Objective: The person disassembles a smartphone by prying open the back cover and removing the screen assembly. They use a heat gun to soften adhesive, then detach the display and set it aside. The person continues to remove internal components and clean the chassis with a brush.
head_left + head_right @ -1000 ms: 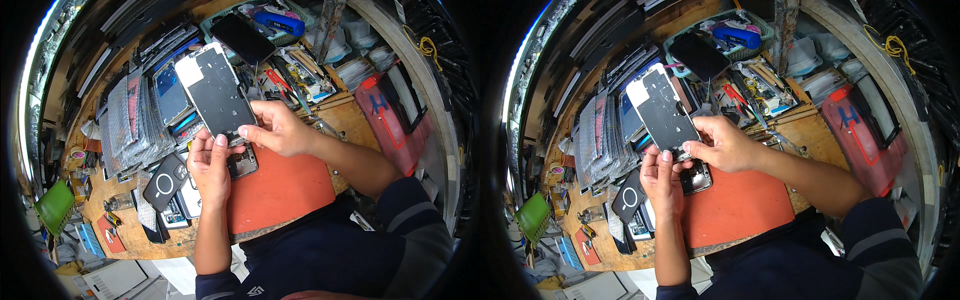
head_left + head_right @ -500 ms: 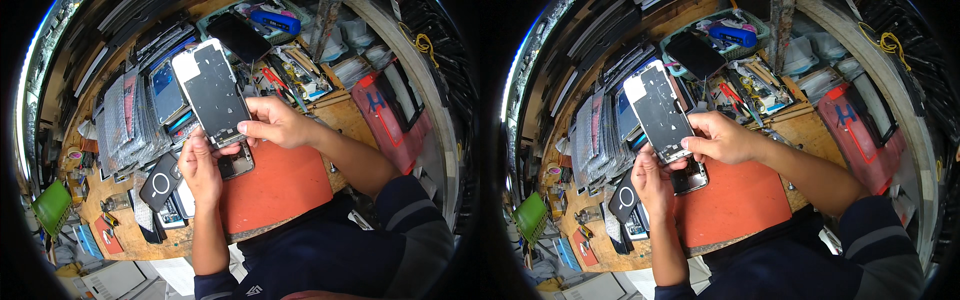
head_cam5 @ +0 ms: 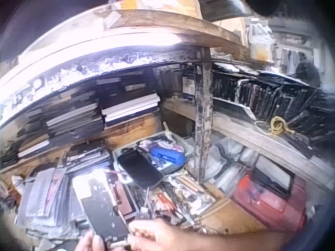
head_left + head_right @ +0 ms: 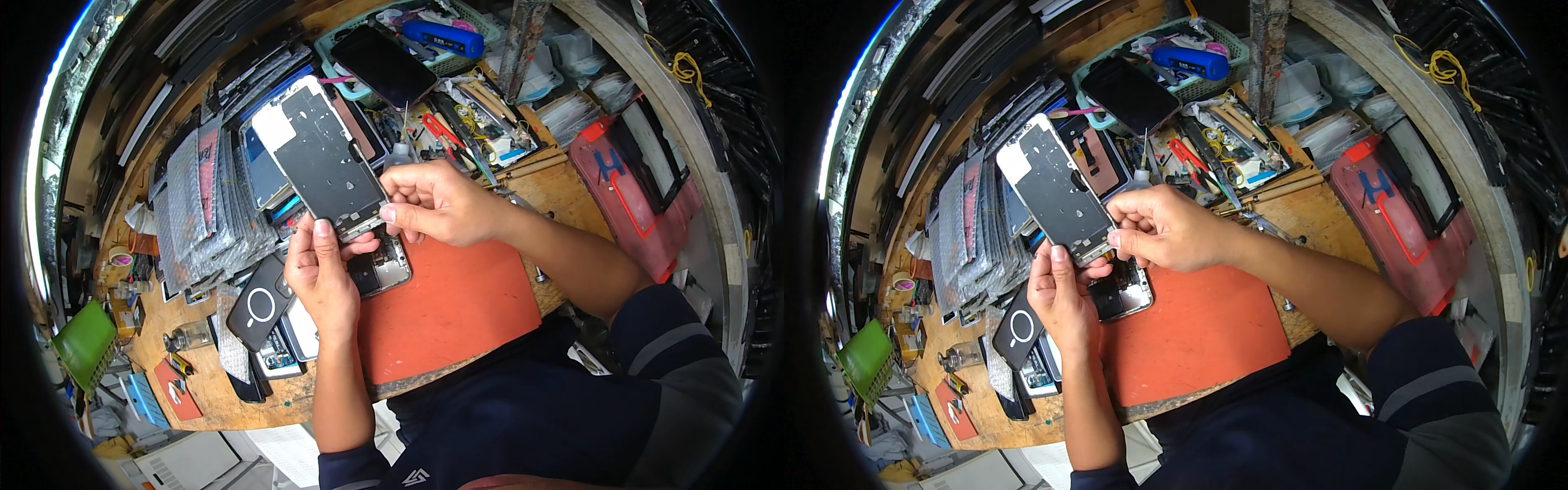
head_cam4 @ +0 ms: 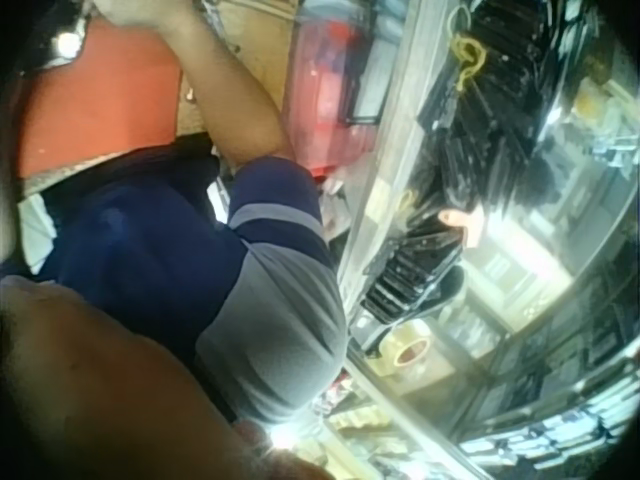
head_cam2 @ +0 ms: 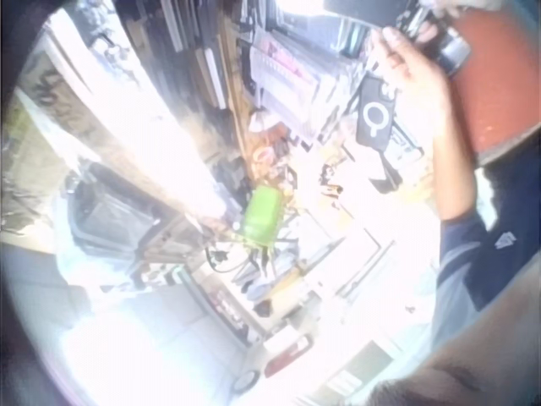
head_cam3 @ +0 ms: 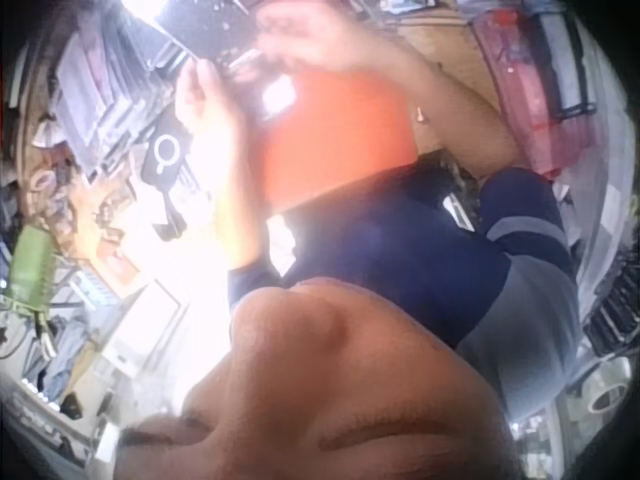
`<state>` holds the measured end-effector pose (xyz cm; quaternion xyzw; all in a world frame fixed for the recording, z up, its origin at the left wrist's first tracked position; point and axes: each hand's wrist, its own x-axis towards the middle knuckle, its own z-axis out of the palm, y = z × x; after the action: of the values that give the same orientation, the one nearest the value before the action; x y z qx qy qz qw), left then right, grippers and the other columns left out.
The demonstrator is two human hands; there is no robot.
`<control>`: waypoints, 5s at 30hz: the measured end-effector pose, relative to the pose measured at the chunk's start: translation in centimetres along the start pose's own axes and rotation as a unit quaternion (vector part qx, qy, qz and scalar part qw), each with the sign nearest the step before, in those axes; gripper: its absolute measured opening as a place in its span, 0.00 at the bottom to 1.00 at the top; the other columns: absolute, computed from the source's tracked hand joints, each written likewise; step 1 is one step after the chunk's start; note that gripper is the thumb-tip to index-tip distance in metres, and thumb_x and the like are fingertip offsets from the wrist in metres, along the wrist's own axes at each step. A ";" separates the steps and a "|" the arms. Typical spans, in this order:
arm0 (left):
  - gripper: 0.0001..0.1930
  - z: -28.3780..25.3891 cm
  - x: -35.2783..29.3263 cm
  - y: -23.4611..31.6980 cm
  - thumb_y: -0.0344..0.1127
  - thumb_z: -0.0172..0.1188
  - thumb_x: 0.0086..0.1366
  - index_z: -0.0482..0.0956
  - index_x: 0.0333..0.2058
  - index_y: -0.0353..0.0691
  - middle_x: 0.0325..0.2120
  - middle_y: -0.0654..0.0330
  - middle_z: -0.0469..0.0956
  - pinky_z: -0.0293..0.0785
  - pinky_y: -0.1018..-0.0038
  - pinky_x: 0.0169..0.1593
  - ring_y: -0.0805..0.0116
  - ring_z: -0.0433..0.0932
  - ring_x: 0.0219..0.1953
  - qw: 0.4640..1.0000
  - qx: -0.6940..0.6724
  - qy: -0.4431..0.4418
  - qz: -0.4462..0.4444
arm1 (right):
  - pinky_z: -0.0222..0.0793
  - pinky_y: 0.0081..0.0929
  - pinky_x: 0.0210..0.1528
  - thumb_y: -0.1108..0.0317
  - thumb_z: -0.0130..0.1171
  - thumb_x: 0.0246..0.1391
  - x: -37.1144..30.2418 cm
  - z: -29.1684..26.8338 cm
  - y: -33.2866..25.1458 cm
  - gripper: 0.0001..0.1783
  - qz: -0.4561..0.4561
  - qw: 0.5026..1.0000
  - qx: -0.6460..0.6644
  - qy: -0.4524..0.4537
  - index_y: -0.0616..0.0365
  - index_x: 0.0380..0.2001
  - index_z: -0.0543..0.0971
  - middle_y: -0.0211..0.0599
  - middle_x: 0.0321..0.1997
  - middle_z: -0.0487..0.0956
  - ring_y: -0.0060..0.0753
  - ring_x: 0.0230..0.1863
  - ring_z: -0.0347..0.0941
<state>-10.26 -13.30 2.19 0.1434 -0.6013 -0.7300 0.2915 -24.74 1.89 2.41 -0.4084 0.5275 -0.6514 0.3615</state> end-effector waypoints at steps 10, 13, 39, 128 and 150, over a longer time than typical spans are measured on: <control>0.10 -0.2 -0.1 -0.9 0.35 0.55 0.81 0.73 0.53 0.35 0.41 0.61 0.77 0.79 0.79 0.41 0.76 0.77 0.38 0.983 0.087 0.103 0.125 | 0.66 0.17 0.31 0.73 0.59 0.69 0.1 0.5 0.2 0.06 -0.057 0.998 0.012 0.035 0.62 0.36 0.76 0.25 0.29 0.77 0.10 0.31 0.69; 0.07 0.0 0.1 -0.3 0.30 0.64 0.73 0.76 0.45 0.37 0.38 0.58 0.75 0.74 0.69 0.49 0.65 0.75 0.42 0.902 0.328 0.087 0.268 | 0.65 0.17 0.30 0.73 0.61 0.68 0.0 0.4 0.6 0.05 -0.068 0.996 -0.016 0.053 0.62 0.36 0.76 0.23 0.27 0.76 0.09 0.30 0.68; 0.18 0.4 -0.6 0.5 0.45 0.77 0.59 0.87 0.45 0.49 0.40 0.65 0.78 0.58 0.56 0.64 0.56 0.72 0.52 0.713 0.561 0.117 0.403 | 0.70 0.20 0.31 0.74 0.59 0.70 -0.3 1.7 0.3 0.05 -0.128 0.988 -0.021 0.089 0.65 0.41 0.75 0.28 0.28 0.74 0.14 0.29 0.71; 0.11 0.7 -1.1 0.5 0.19 0.63 0.71 0.78 0.51 0.28 0.40 0.58 0.83 0.85 0.75 0.47 0.74 0.83 0.39 0.998 0.012 -0.053 -0.017 | 0.76 0.30 0.51 0.79 0.66 0.56 -0.1 3.5 1.0 0.19 -0.163 0.970 -0.022 0.177 0.66 0.49 0.71 0.44 0.45 0.81 0.24 0.47 0.77; 0.06 0.8 -1.4 -1.2 0.34 0.56 0.80 0.76 0.47 0.37 0.38 0.66 0.79 0.73 0.80 0.41 0.81 0.74 0.35 0.998 0.056 -0.002 0.013 | 0.80 0.25 0.37 0.75 0.57 0.68 -0.3 2.2 1.5 0.21 -0.056 0.997 -0.018 0.054 0.66 0.62 0.72 0.36 0.42 0.83 0.20 0.34 0.80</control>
<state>-9.90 -11.73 0.97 0.1504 -0.6434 -0.6919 0.2910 -22.50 1.03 1.10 -0.4079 0.5337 -0.6825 0.2881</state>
